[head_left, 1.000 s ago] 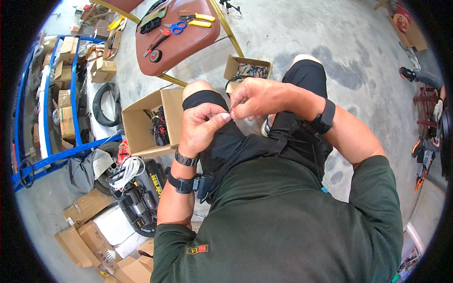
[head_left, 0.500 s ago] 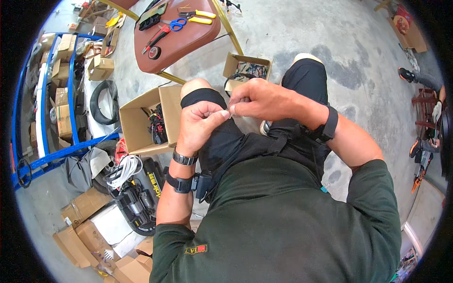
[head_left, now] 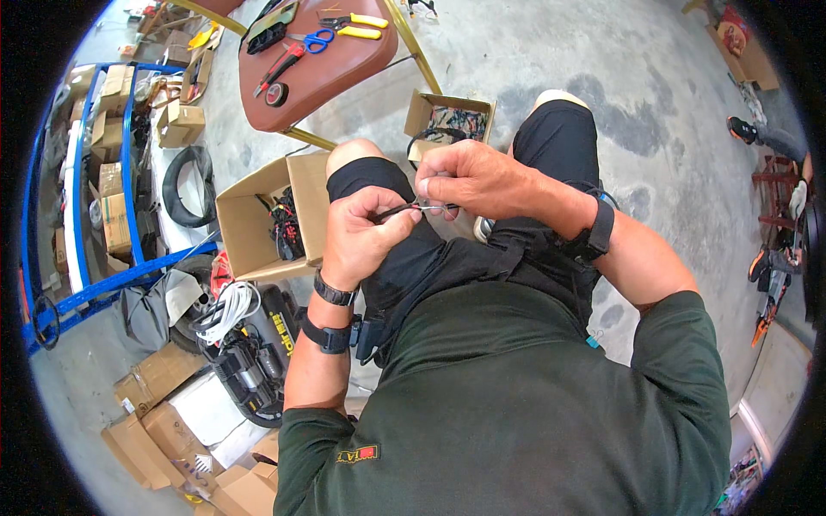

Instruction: The recorder is stripping and connecting wires for an electrical component while sitting on the floor.

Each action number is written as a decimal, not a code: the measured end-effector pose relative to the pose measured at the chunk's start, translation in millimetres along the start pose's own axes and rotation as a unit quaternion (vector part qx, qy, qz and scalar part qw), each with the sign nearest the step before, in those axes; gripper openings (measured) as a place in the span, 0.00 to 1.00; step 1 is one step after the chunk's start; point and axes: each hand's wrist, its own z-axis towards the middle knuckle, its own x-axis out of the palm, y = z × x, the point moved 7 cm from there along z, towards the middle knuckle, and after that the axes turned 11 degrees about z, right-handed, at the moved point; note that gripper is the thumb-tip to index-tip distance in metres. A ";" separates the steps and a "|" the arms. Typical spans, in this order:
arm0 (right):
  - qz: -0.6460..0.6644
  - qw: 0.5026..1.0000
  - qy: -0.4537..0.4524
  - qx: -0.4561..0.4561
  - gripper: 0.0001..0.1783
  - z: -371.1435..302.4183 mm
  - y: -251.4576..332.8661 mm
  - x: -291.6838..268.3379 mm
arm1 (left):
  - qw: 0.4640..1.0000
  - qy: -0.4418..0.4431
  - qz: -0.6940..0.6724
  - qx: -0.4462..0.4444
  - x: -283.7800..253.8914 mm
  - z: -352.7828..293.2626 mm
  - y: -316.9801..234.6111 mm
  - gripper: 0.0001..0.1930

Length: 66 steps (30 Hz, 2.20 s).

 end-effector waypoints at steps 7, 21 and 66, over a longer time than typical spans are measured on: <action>-0.012 0.999 -0.015 0.040 0.11 -3.8 3.6 0.3 | 0.931 -0.142 0.256 0.219 1.9 -11.2 -32.8 0.08; 0.111 0.985 0.041 0.123 0.20 -7.3 -2.5 0.7 | 0.864 -0.197 0.316 0.339 3.8 -26.2 -46.8 0.12; 0.098 0.967 0.085 0.217 0.09 -11.0 -40.7 19.9 | 0.959 -0.082 0.207 0.175 7.4 -21.6 -17.6 0.04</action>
